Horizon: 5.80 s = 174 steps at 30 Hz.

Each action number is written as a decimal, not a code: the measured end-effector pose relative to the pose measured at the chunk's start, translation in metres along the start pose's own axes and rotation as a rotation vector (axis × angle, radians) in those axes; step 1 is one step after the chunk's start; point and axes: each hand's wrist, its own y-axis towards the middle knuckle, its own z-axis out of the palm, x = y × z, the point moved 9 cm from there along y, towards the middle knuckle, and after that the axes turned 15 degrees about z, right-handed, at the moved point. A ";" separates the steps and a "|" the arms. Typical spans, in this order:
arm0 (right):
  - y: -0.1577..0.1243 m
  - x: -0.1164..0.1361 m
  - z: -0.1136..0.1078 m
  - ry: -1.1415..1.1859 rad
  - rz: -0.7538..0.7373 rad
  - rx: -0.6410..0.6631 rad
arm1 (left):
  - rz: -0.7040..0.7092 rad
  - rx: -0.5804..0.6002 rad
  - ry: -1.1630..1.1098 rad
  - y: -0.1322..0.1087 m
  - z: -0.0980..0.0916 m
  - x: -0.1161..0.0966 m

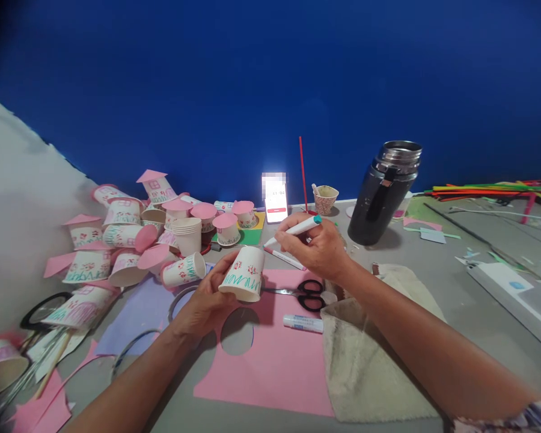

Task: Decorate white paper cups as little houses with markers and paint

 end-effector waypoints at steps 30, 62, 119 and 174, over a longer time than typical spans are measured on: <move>-0.018 -0.020 0.065 -0.532 -0.306 0.488 | 0.414 0.175 0.895 0.008 -0.004 -0.021; 0.034 -0.048 -0.020 0.366 0.212 -0.059 | 0.372 0.643 1.633 -0.052 0.099 0.012; -0.037 -0.032 0.058 0.221 0.241 0.161 | 0.637 0.159 0.968 -0.006 0.030 -0.056; 0.033 -0.127 -0.043 -0.756 0.327 -0.147 | 0.274 0.048 0.420 0.027 0.004 -0.003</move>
